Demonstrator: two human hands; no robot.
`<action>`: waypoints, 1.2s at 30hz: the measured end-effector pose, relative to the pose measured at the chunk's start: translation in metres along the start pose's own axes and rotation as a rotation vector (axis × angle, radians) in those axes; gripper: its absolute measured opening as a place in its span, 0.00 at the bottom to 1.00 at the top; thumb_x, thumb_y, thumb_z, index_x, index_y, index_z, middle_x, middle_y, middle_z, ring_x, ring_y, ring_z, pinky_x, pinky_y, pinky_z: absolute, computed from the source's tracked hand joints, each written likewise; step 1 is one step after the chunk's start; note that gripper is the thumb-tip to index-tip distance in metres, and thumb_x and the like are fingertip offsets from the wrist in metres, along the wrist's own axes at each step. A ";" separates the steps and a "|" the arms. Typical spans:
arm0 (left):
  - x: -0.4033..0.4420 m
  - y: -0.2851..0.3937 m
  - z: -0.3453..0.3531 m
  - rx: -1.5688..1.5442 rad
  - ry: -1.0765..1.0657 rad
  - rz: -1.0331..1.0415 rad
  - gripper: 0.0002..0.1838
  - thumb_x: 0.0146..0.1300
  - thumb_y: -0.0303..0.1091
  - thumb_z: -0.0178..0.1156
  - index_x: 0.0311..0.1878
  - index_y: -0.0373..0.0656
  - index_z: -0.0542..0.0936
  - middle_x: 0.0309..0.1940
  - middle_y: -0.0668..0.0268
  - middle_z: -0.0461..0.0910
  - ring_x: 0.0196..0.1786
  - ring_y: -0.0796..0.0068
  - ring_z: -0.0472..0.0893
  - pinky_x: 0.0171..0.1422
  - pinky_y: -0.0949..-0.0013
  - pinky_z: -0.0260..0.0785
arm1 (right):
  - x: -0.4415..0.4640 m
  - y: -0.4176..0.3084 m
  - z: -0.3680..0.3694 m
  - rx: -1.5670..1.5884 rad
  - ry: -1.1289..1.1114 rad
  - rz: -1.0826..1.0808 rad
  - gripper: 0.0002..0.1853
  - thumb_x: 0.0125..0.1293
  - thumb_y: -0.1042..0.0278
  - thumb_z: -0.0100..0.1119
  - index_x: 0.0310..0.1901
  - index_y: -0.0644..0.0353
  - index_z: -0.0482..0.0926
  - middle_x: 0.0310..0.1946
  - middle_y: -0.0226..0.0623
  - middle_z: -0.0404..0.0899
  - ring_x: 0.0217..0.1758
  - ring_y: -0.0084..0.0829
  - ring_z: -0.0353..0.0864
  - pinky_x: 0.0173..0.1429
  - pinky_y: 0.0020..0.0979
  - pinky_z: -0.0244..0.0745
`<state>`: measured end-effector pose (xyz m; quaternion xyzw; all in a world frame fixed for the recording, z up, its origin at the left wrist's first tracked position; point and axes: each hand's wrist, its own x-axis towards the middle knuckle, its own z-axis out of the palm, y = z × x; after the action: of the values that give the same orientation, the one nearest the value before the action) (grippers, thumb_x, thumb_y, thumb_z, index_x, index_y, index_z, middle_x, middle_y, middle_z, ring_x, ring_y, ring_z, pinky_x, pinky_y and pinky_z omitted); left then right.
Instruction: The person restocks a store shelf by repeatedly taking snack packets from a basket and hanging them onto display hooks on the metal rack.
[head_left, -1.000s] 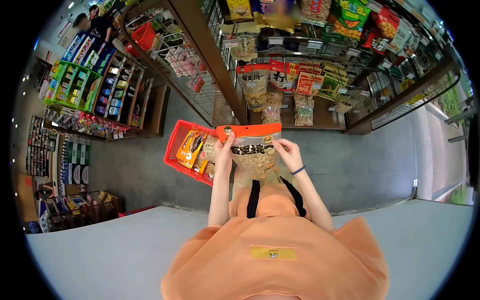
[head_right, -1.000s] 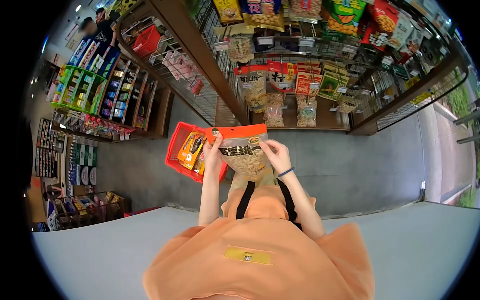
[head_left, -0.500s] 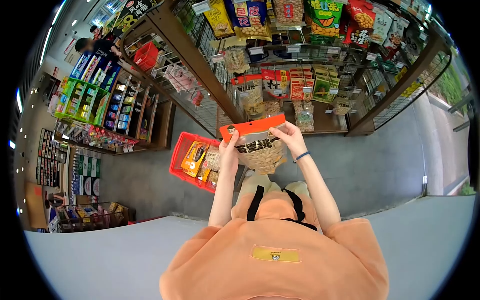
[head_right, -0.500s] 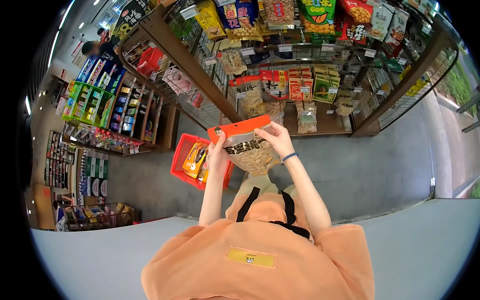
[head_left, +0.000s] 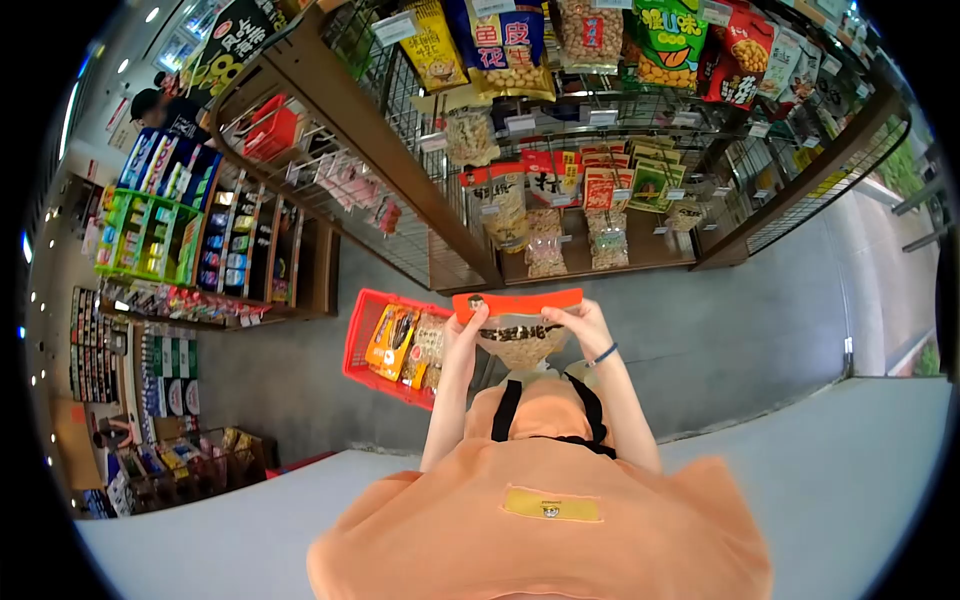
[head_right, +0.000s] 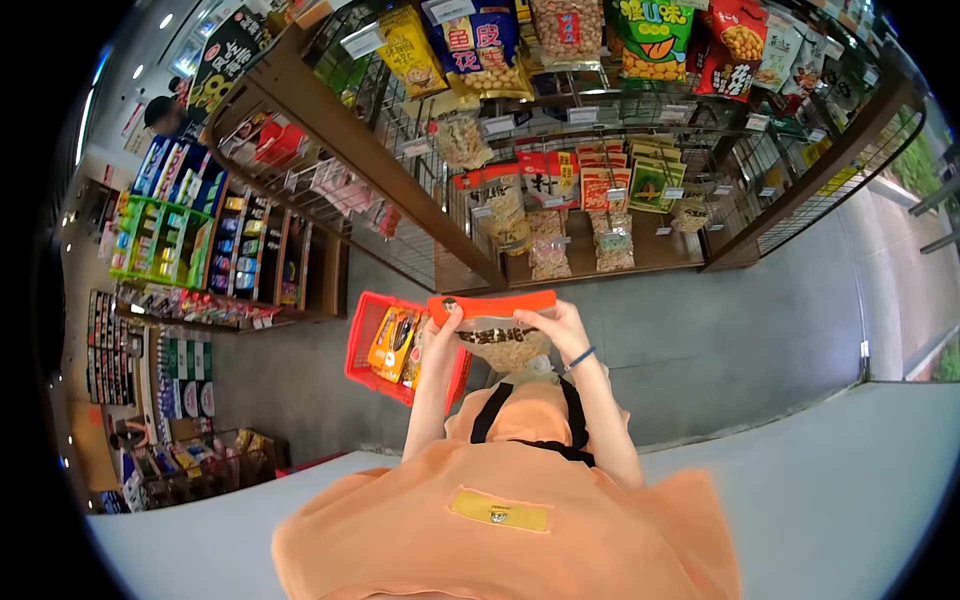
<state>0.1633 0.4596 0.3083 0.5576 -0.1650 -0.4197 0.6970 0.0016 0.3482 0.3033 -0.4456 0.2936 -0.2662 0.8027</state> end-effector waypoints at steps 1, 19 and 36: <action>0.007 -0.001 -0.004 0.024 -0.029 -0.019 0.08 0.55 0.34 0.57 0.35 0.41 0.75 0.32 0.70 0.77 0.34 0.81 0.75 0.41 0.76 0.65 | 0.004 0.004 0.001 0.006 0.022 0.008 0.09 0.51 0.70 0.61 0.34 0.63 0.77 0.30 0.33 0.78 0.32 0.20 0.75 0.39 0.22 0.68; 0.066 -0.005 -0.064 0.049 0.123 -0.204 0.11 0.53 0.34 0.58 0.38 0.38 0.76 0.33 0.68 0.77 0.35 0.80 0.76 0.41 0.77 0.65 | 0.097 0.056 0.026 0.009 0.035 0.291 0.08 0.52 0.68 0.59 0.35 0.60 0.76 0.30 0.30 0.78 0.33 0.20 0.74 0.42 0.23 0.66; 0.191 -0.150 -0.076 0.021 -0.066 -0.306 0.11 0.49 0.32 0.62 0.35 0.38 0.77 0.31 0.69 0.76 0.35 0.83 0.73 0.44 0.77 0.63 | 0.227 0.112 -0.082 -0.272 -0.080 0.400 0.12 0.50 0.64 0.62 0.36 0.59 0.77 0.30 0.29 0.78 0.34 0.17 0.73 0.42 0.21 0.65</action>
<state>0.2699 0.3573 0.1003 0.5693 -0.1055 -0.5373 0.6132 0.1179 0.1979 0.1172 -0.4929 0.3770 -0.0422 0.7831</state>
